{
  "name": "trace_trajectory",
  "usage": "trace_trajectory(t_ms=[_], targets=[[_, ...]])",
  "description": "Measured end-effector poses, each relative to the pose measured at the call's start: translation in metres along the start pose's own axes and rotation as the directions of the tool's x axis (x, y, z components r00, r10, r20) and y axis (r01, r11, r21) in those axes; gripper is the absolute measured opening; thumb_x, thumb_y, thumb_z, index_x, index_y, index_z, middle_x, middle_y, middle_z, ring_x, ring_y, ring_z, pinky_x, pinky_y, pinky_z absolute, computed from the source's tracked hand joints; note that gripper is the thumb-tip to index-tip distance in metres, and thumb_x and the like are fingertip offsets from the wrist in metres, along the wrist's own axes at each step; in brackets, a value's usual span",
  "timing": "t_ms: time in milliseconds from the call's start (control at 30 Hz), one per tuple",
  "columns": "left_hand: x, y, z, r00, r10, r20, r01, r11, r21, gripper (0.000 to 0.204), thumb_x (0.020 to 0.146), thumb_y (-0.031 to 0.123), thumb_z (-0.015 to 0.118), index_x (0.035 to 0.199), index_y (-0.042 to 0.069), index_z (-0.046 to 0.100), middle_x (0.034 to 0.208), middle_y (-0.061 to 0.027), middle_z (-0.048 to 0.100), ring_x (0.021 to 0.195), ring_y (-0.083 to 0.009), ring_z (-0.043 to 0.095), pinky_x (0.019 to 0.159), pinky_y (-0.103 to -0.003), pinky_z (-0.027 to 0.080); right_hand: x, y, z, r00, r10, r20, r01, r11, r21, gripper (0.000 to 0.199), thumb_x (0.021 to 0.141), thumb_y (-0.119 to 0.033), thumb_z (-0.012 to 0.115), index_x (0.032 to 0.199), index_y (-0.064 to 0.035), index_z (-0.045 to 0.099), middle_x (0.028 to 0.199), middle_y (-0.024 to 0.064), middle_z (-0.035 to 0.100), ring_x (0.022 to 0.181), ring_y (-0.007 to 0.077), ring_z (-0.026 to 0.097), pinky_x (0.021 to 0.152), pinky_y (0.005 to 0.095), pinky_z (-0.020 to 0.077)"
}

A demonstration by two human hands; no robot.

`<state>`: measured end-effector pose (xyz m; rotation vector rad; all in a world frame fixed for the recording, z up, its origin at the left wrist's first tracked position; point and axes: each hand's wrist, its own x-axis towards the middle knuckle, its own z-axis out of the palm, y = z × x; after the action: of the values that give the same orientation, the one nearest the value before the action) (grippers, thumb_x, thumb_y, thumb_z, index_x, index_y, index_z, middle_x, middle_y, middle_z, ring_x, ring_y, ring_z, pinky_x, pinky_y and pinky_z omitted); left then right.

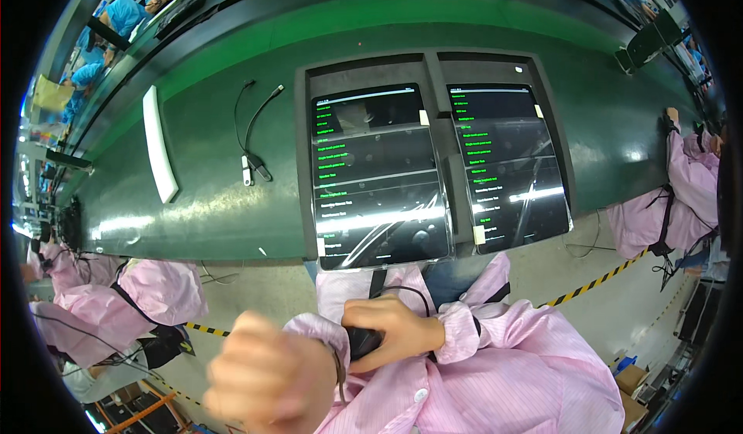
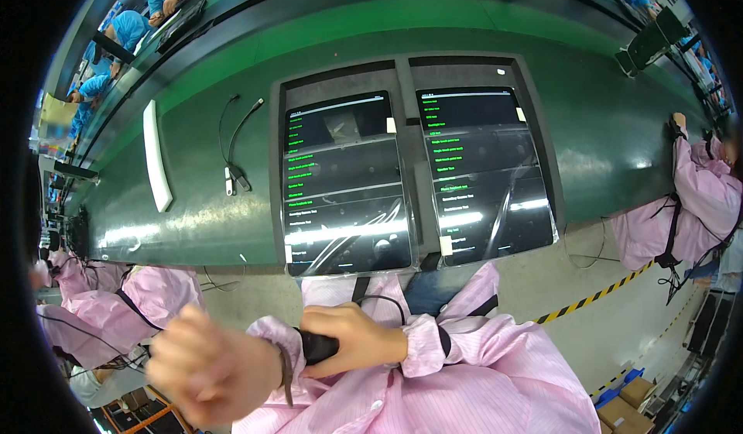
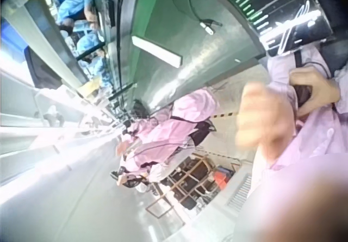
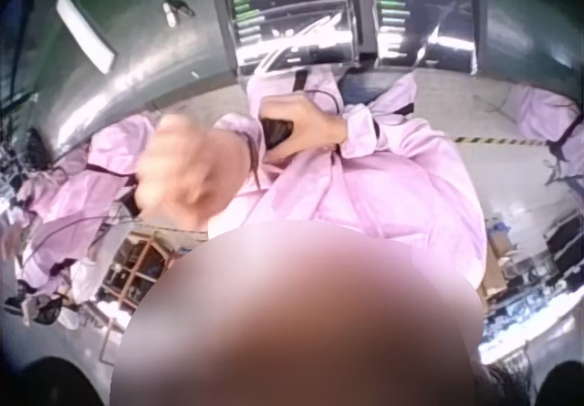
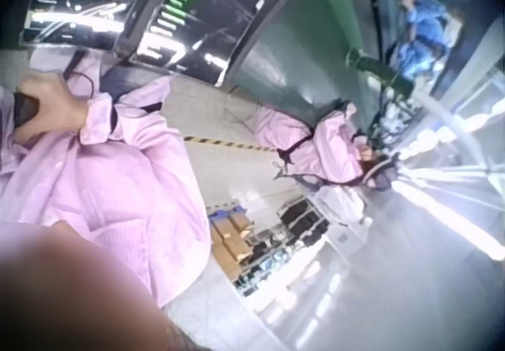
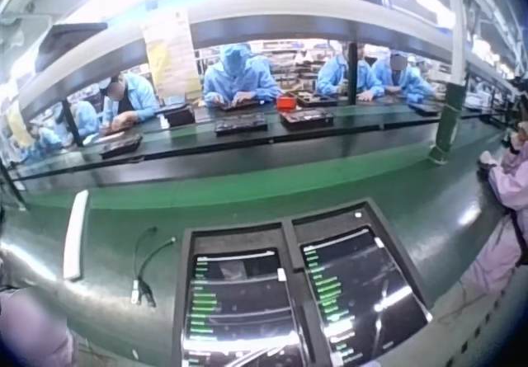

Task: The recorder interacts with tablet screens to test software and system settings on a production line.

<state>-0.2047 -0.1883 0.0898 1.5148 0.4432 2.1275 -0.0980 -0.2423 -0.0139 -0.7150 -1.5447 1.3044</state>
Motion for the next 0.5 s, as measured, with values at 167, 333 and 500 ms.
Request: trace_trajectory(t_ms=[167, 333, 500], targets=[[-0.034, -0.017, -0.039, 0.931, -0.137, 0.339, 0.016, 0.941, 0.337, 0.012, 0.078, 0.011, 0.062, 0.070, 0.002, 0.060, 0.056, -0.0046, 0.055, 0.046, -0.0160, 0.050, 0.045, -0.029, 0.036, -0.006, 0.003, -0.005, 0.940, 0.186, 0.286, -0.115, 0.962, -0.247, 0.053, 0.071, -0.041, 0.072, 0.098, 0.0019, 0.055, 0.082, 0.0127, 0.057, 0.072, 0.0327, 0.059, 0.062, 0.0392, 0.0464], [-0.036, 0.004, -0.095, 0.582, -0.552, 0.597, 0.169, 0.800, 0.576, 0.011, 0.073, 0.013, 0.066, 0.074, 0.003, 0.064, 0.059, -0.0045, 0.059, 0.048, -0.0193, 0.054, 0.048, -0.028, 0.040, -0.058, 0.003, -0.056, 0.927, 0.198, 0.319, -0.046, 0.903, -0.428, 0.040, 0.081, -0.040, 0.064, 0.094, -0.0030, 0.058, 0.079, 0.0134, 0.059, 0.075, 0.0329, 0.061, 0.066, 0.0402, 0.0490], [-0.080, -0.009, -0.097, 0.012, -0.871, 0.492, 0.385, 0.458, 0.801, 0.017, 0.077, 0.016, 0.066, 0.084, 0.001, 0.064, 0.075, -0.0121, 0.065, 0.066, -0.0238, 0.064, 0.061, -0.033, 0.048, -0.163, 0.056, -0.160, 0.726, 0.388, -0.568, -0.688, 0.415, -0.596, 0.021, 0.074, -0.022, 0.067, 0.087, -0.0055, 0.067, 0.083, 0.0136, 0.065, 0.074, 0.0326, 0.063, 0.066, 0.0397, 0.0494]])
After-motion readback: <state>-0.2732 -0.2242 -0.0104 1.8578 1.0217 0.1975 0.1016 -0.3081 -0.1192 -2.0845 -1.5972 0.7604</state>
